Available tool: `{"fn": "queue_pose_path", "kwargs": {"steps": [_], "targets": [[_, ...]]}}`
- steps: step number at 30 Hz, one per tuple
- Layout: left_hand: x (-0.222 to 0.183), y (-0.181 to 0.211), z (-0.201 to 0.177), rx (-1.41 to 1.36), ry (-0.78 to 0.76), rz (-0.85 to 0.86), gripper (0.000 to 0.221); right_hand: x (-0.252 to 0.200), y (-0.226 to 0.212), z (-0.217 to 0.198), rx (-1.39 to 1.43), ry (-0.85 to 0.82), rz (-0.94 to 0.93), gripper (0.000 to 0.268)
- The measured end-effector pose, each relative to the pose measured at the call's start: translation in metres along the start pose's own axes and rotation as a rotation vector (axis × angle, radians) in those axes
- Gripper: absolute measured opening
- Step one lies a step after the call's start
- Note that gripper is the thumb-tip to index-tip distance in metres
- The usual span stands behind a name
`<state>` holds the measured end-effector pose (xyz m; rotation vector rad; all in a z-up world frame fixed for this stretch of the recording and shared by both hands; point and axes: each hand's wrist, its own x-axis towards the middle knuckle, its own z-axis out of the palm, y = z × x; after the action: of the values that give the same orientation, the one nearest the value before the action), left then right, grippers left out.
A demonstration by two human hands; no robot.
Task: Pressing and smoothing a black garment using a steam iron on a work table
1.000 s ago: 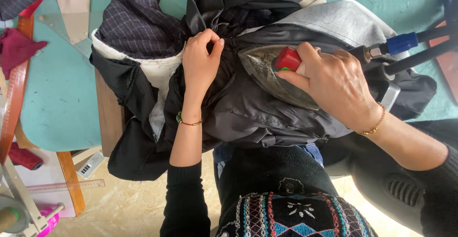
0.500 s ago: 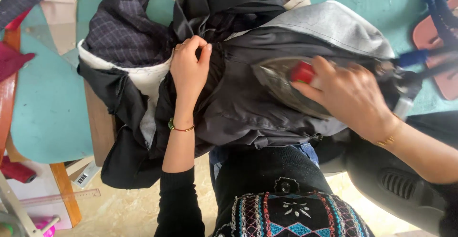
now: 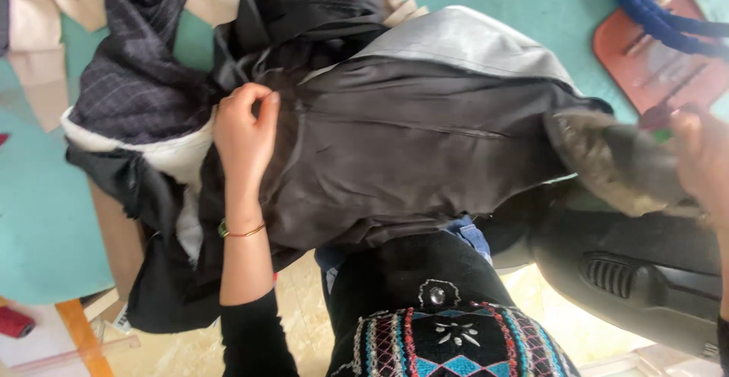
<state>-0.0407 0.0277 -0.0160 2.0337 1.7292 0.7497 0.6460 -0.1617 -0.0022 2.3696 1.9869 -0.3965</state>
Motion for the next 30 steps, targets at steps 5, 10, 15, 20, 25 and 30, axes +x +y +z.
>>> {"fn": "queue_pose_path", "kwargs": {"steps": [5,10,15,20,25,30], "targets": [[0.001,0.023,-0.013,-0.042,-0.028,-0.03,0.014,0.048,0.21,0.078,0.234,0.136,0.146,0.044],[0.003,0.094,-0.014,0.322,0.13,0.097,0.033,0.068,0.039,-0.022,-0.04,0.201,0.157,0.035],[0.01,0.123,0.03,0.332,-0.004,0.079,0.052,0.079,0.067,-0.017,-0.078,0.377,0.036,0.035],[0.012,0.091,0.057,0.53,0.019,0.151,0.039,0.076,0.043,-0.023,0.077,0.428,0.132,0.04],[0.005,0.055,0.041,0.634,0.092,0.33,0.051,0.037,-0.051,0.001,0.094,0.476,0.04,0.042],[-0.013,-0.013,0.011,0.708,0.1,0.25,0.053,0.025,-0.162,0.022,0.564,0.203,-0.009,0.042]]}}
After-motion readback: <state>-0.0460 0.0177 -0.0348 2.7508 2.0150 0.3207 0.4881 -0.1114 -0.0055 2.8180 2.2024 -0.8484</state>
